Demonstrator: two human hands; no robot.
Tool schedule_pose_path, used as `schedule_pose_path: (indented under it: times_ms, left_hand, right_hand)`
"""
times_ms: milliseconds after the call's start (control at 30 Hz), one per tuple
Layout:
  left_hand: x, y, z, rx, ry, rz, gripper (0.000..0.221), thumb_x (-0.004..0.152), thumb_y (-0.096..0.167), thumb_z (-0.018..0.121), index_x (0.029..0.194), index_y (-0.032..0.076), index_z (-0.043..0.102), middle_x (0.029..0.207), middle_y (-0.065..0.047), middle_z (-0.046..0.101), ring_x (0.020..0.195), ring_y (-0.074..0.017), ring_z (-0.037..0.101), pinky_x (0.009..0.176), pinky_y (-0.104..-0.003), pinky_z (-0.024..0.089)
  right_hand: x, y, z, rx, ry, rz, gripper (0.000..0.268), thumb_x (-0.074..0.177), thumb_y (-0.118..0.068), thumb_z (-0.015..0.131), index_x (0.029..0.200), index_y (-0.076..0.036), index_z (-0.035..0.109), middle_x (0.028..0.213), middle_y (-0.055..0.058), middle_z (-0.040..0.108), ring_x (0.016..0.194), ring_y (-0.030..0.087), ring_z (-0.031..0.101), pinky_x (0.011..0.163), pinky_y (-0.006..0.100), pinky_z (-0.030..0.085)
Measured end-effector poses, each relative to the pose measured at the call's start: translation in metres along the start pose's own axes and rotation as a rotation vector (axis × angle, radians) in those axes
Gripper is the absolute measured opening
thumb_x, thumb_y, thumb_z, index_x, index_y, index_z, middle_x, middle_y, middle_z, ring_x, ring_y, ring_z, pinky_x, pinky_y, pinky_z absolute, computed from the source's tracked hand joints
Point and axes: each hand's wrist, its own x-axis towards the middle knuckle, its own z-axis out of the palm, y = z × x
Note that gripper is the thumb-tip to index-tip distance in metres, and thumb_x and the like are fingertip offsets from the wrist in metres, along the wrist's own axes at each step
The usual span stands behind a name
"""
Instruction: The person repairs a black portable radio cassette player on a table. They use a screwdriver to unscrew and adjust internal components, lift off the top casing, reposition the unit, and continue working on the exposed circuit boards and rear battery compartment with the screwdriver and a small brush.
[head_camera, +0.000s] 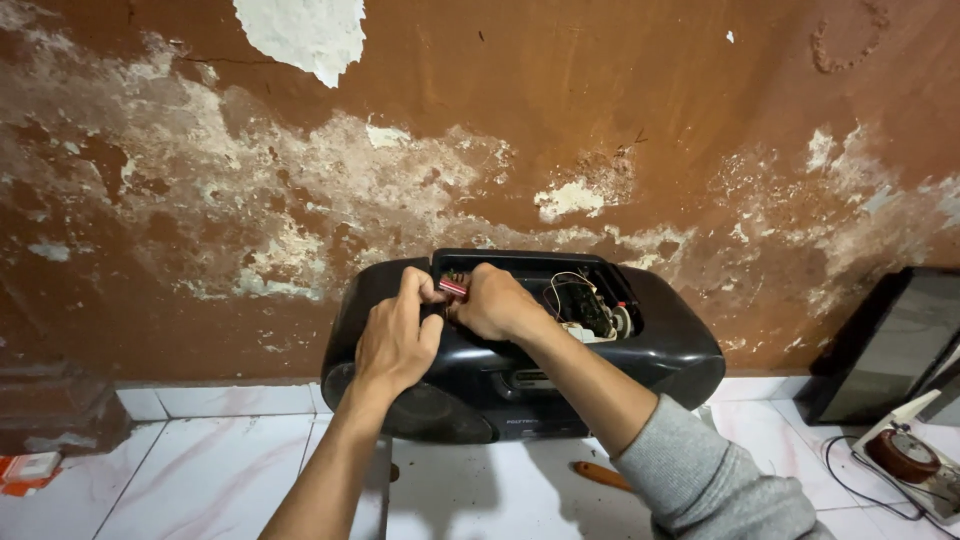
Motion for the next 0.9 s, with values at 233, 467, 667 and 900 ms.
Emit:
schedule_pose_path:
  times_ms: [233,467,667,900]
  left_hand:
    - [-0.001,0.003,-0.002,0.006,0.002,-0.007,0.026,0.081,0.019,0.05,0.105,0.019,0.041,0.114,-0.012,0.078,0.105,-0.0455,0.07,0.087,-0.057,0.053]
    - [-0.002,-0.001,0.0,0.02,0.004,0.0,0.025,0.081,0.02,0.051,0.105,0.019,0.041,0.111,-0.015,0.077,0.103,-0.0477,0.069,0.085,-0.058,0.053]
    - [-0.002,0.002,-0.001,0.024,0.012,-0.017,0.026,0.081,0.02,0.052,0.105,0.02,0.042,0.107,-0.019,0.076,0.102,-0.0501,0.068,0.085,-0.058,0.053]
    - [-0.002,0.002,0.0,0.0,0.014,-0.044,0.028,0.08,0.02,0.052,0.106,0.021,0.043,0.103,-0.022,0.073,0.1,-0.0518,0.067,0.082,-0.059,0.052]
  right_hand:
    - [0.007,0.002,0.007,0.004,0.026,0.042,0.038,0.088,-0.03,0.071,0.107,0.003,0.076,0.09,0.026,0.074,0.095,0.041,0.075,0.075,0.051,0.061]
    - [0.004,-0.013,0.011,-0.091,0.052,0.063,0.038,0.086,-0.025,0.073,0.108,0.006,0.075,0.09,0.027,0.073,0.093,0.043,0.074,0.075,0.054,0.061]
    - [-0.001,-0.026,0.004,-0.154,0.039,0.057,0.033,0.089,-0.017,0.069,0.108,0.009,0.074,0.091,0.029,0.073,0.094,0.045,0.074,0.076,0.056,0.06]
    - [0.018,-0.036,0.015,-0.287,0.147,0.043,0.025,0.083,-0.003,0.071,0.104,0.01,0.075,0.084,0.028,0.073,0.083,0.044,0.074,0.066,0.063,0.057]
